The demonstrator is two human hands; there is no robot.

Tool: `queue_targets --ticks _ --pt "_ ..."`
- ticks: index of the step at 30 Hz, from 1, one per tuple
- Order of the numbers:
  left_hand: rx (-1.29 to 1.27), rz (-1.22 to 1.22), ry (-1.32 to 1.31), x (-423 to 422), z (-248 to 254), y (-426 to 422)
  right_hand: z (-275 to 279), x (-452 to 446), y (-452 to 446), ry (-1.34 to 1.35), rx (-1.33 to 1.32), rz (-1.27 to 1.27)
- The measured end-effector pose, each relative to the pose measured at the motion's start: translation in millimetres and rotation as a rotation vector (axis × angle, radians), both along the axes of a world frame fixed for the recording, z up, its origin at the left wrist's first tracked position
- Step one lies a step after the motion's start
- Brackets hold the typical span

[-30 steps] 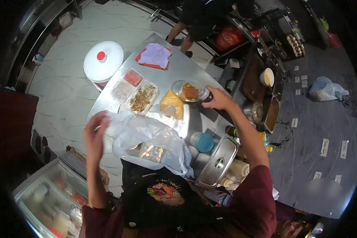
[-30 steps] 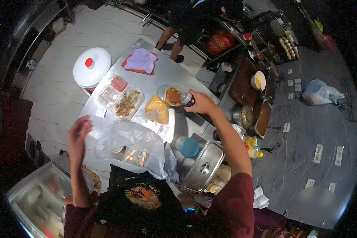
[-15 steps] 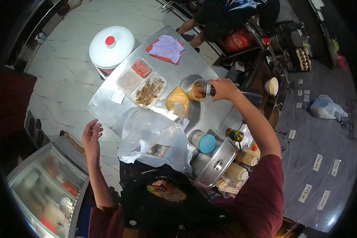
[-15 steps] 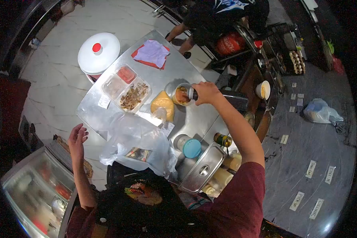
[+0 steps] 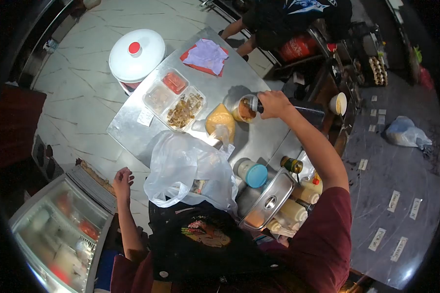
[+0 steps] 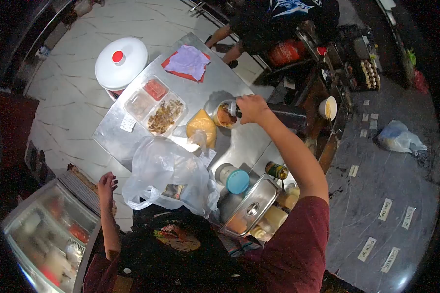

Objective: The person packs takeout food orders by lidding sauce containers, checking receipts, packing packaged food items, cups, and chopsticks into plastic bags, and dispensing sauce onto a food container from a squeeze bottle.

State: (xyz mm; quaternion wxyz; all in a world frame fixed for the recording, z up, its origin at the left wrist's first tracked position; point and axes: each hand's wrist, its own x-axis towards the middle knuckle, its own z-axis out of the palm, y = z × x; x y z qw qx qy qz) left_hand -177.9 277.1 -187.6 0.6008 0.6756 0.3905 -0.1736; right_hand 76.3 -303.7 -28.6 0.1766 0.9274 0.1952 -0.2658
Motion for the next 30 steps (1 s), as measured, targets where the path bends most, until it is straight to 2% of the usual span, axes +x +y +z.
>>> queue_targets --ticks 2,6,10,14,15,17,26,30 --pt "-0.036 0.026 0.056 -24 -32 11 2 -4 3 0.016 0.006 -0.016" --pt "-0.043 0.03 0.169 -70 -64 20 7 -20 4 0.061 0.038 -0.014" --pt "-0.029 -0.036 0.294 -114 -80 23 7 -32 2 0.056 0.078 0.015" --pt "-0.189 0.056 0.324 -144 -98 20 6 -19 -2 0.048 0.079 -0.034" --pt "-0.107 -0.019 0.342 -139 -82 12 7 -15 -1 0.028 0.076 -0.051" --pt "-0.137 -0.001 0.302 -144 -80 13 6 -10 -3 -0.013 0.094 -0.061" --pt "-0.115 -0.022 0.329 -150 -91 23 8 -45 -4 0.084 0.085 -0.016" --pt "-0.12 -0.02 0.337 -150 -89 21 -2 -40 -19 -0.025 0.1 -0.017"
